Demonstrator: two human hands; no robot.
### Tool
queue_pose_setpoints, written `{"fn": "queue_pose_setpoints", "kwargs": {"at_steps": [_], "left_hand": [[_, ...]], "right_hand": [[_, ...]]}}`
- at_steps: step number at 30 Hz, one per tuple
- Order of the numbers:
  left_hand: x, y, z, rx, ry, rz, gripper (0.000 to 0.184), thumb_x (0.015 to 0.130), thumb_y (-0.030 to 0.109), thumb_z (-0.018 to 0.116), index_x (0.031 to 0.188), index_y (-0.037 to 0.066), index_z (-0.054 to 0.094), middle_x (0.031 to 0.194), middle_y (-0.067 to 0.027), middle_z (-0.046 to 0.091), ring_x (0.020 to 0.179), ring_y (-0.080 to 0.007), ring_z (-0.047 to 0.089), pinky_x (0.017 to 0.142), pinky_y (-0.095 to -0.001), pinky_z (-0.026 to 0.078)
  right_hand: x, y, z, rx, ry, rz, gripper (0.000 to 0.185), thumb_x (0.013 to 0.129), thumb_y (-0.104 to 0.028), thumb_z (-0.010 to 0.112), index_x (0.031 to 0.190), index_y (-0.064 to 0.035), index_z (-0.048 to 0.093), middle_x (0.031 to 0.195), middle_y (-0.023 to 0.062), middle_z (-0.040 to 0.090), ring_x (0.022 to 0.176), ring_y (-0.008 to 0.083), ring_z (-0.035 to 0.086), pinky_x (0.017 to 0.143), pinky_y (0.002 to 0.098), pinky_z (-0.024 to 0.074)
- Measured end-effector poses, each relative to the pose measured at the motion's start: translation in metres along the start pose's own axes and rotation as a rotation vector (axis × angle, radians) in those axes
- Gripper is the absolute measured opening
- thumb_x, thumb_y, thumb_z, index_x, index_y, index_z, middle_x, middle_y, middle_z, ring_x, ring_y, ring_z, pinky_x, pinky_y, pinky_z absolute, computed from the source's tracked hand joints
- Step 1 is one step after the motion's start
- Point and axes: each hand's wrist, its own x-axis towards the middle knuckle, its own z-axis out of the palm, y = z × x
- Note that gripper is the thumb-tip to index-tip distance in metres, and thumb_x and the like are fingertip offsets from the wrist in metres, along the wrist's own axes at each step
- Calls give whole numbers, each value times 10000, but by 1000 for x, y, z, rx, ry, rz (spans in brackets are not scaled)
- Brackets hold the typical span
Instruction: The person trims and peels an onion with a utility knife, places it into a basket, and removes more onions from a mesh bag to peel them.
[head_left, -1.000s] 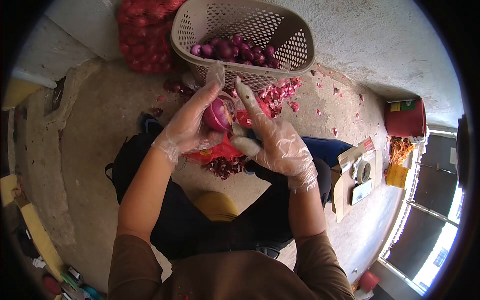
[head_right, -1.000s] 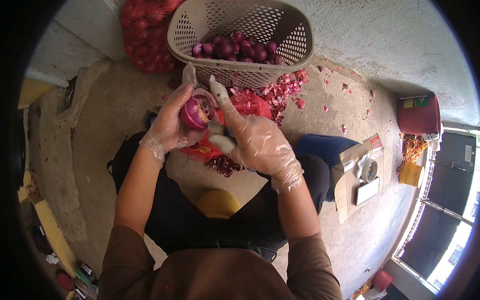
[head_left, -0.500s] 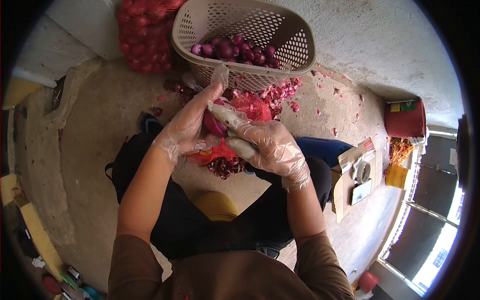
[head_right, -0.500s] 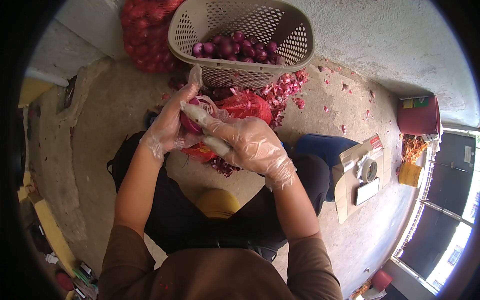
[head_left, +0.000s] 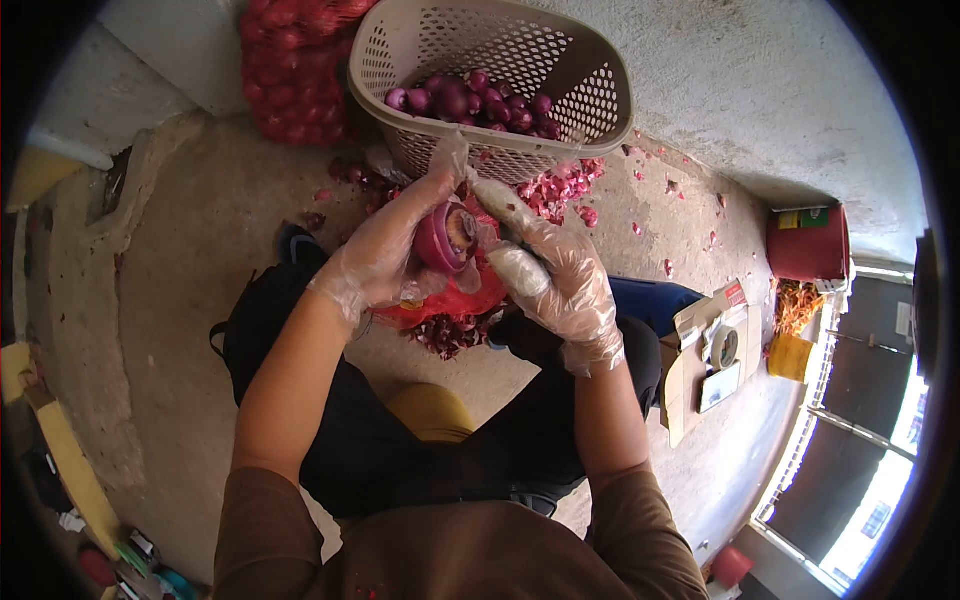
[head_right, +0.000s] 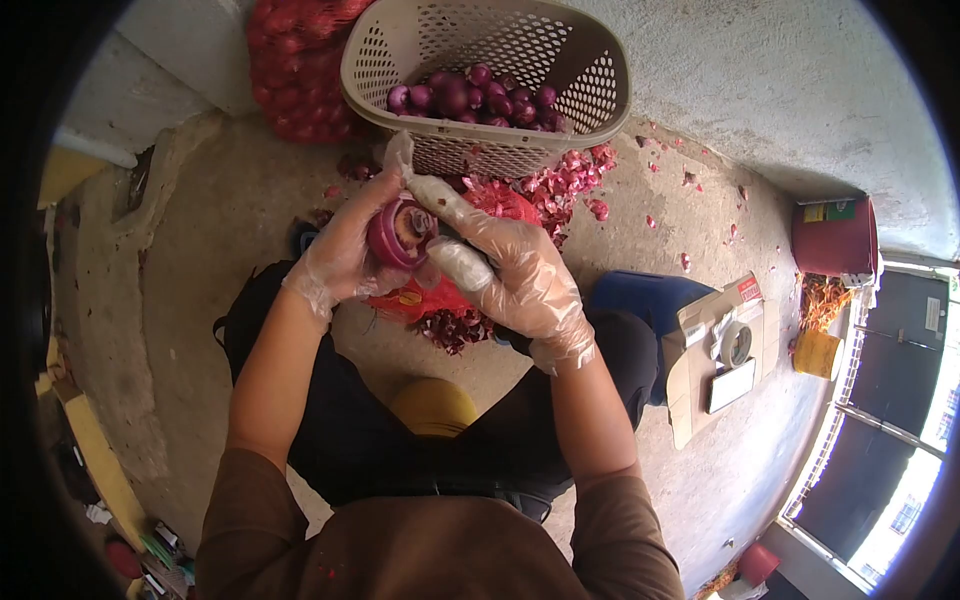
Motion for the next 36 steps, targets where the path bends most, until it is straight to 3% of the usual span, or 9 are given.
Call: {"fn": "queue_pose_setpoints", "kwargs": {"at_steps": [7,10,12,15,17,21,26,31,36], "left_hand": [[1,0,1,43,0,133,528,1020,507,414,1183,22,545,949,-109,670,850,-217,690,664,-328,586],[5,-2,-3,86,52,212,574,996,561,426,1207,37,530,956,-112,693,686,-195,685,477,-240,463],[4,1,-6,95,1,243,574,996,558,431,1223,37,520,982,-119,689,718,-191,677,522,-243,454],[-1,7,-4,109,-32,287,533,1021,500,424,1226,16,514,1039,-131,651,963,-206,659,819,-339,554],[0,0,6,173,137,345,541,1023,497,421,1257,15,492,1087,-135,637,993,-212,651,836,-348,552],[12,-13,-8,407,117,526,552,1032,467,419,1327,1,437,1245,-123,538,1125,-196,580,933,-354,513],[6,-17,3,507,75,488,585,1040,432,421,1398,-26,358,1372,-110,419,1249,-177,460,1044,-335,421],[9,-21,-3,759,78,615,618,1044,428,408,1450,-25,299,1420,-108,383,1295,-176,403,1077,-338,368],[12,-24,6,489,37,637,568,1015,364,535,1383,-14,323,1145,-42,497,996,-97,477,943,-287,416]], "right_hand": [[-1,3,-11,25,-59,27,497,949,-161,628,1412,-37,493,1258,191,639,1173,260,627,954,346,491],[-1,5,-14,-17,-111,30,581,942,-226,650,1446,-32,436,1362,223,561,1253,307,571,978,349,480],[-2,9,-12,-93,-81,32,665,936,-273,660,1482,-24,370,1388,241,530,1266,330,556,997,358,470],[-4,9,-7,78,-93,163,773,934,-321,657,1517,-1,264,1429,258,478,1314,347,503,1045,373,432],[-4,12,-3,112,-103,139,805,932,-340,655,1522,10,233,1449,259,453,1339,351,471,1067,378,407],[-2,1,0,145,-114,222,825,930,-351,651,1525,18,215,1472,262,422,1368,349,434,1082,378,385],[-1,0,7,142,-68,229,812,937,-339,634,1532,6,203,1464,272,426,1354,355,449,1062,373,402],[-2,-1,5,110,-84,305,799,945,-316,619,1540,-6,186,1415,284,476,1317,371,488,1032,369,425],[0,-8,5,139,-84,338,782,958,-310,600,1544,-11,178,1375,287,509,1270,372,536,1014,364,432]]}}
